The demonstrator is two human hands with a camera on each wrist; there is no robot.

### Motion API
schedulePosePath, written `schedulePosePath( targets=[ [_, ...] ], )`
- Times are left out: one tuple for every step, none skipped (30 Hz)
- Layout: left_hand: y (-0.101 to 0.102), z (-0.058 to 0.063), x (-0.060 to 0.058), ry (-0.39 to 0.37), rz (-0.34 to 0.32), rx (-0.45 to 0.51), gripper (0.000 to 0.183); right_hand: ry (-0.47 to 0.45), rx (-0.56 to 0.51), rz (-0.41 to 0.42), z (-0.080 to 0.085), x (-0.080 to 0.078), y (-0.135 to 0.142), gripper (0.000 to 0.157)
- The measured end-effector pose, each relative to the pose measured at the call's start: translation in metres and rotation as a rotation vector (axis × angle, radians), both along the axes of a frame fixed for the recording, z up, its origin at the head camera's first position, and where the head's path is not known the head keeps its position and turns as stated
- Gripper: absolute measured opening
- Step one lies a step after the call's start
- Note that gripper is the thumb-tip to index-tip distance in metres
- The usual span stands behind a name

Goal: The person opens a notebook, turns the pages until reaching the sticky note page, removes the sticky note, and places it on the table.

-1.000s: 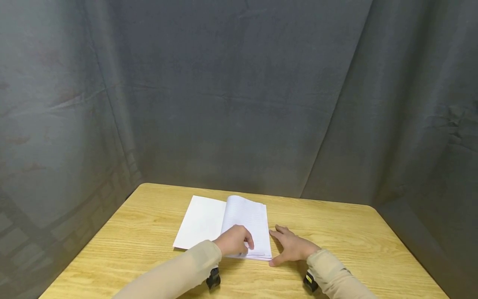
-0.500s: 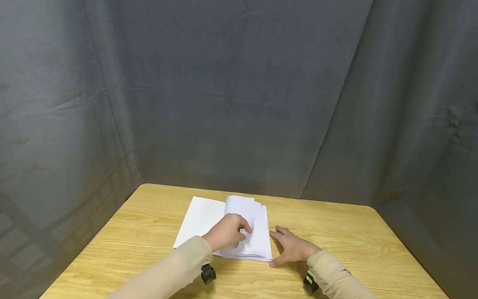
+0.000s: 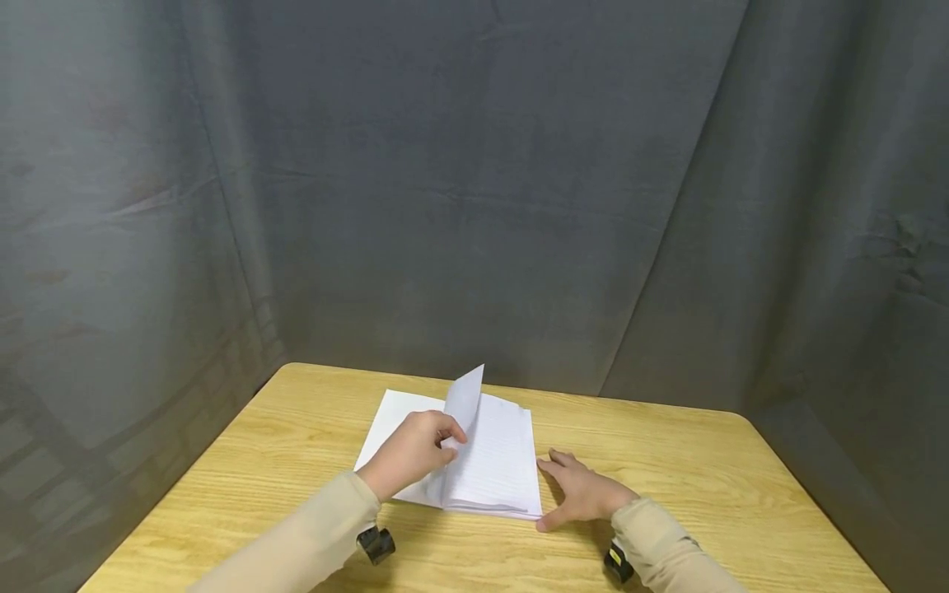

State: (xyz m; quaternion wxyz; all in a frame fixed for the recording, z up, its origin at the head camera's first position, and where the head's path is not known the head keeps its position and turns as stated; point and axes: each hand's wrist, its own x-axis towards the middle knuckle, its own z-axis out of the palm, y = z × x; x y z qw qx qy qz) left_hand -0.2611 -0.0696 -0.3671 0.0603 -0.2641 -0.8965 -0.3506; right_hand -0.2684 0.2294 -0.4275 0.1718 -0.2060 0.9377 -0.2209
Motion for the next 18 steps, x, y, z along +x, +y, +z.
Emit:
schedulePosePath(
  targets=[
    [-0.003,0.0,0.001,0.007,0.013,0.005,0.015,-0.002,-0.001,0.0,0.0,0.0,0.0,0.103],
    [-0.007,0.001,0.001,0.014,0.03,0.009,0.014,-0.002,-0.001,0.0,0.0,0.0,0.001,0.103],
    [-0.01,0.001,0.002,0.017,0.045,0.015,0.014,-0.003,-0.002,0.0,-0.001,0.0,0.001,0.103],
    [-0.014,0.001,0.002,0.018,0.062,0.02,0.014,-0.004,-0.003,-0.001,-0.001,0.0,0.001,0.103],
    [-0.017,0.001,0.002,0.016,0.081,0.028,0.014,-0.004,-0.002,-0.001,-0.001,0.0,0.001,0.103],
    [-0.02,0.001,0.003,0.012,0.1,0.032,0.014,-0.005,-0.002,-0.002,-0.001,0.0,0.001,0.103],
    [-0.023,0.001,0.003,0.005,0.12,0.036,0.015,-0.005,-0.001,-0.002,-0.001,-0.001,0.002,0.103],
    [-0.026,0.001,0.003,-0.004,0.137,0.039,0.015,-0.005,0.0,-0.002,-0.001,-0.001,0.002,0.103],
    [-0.029,0.001,0.004,-0.016,0.156,0.043,0.015,-0.005,0.001,-0.001,0.0,-0.001,0.002,0.103],
    [-0.032,0.0,0.004,-0.028,0.176,0.046,0.015,-0.004,0.003,0.0,0.0,-0.001,0.002,0.103],
    [-0.034,0.0,0.004,-0.037,0.195,0.048,0.014,-0.004,0.005,0.0,0.0,-0.001,0.002,0.103],
    [-0.037,-0.001,0.004,-0.046,0.212,0.049,0.014,-0.004,0.004,0.0,0.0,-0.001,0.002,0.103],
    [-0.039,-0.001,0.004,-0.056,0.227,0.052,0.014,-0.007,0.003,0.0,0.0,-0.001,0.002,0.102],
    [-0.042,-0.002,0.004,-0.062,0.239,0.054,0.013,-0.009,0.001,-0.001,0.001,-0.001,0.002,0.102],
    [-0.044,-0.003,0.004,-0.069,0.25,0.056,0.013,-0.012,-0.001,-0.002,0.001,-0.001,0.002,0.102],
    [-0.047,-0.004,0.004,-0.075,0.259,0.058,0.013,-0.015,-0.003,-0.002,0.001,-0.002,0.002,0.102],
    [-0.049,-0.006,0.004,-0.078,0.267,0.056,0.012,-0.018,-0.005,-0.004,0.001,-0.002,0.002,0.102],
    [-0.052,-0.007,0.004,-0.081,0.273,0.058,0.012,-0.02,-0.008,-0.005,0.001,-0.002,0.001,0.102]
  ],
)
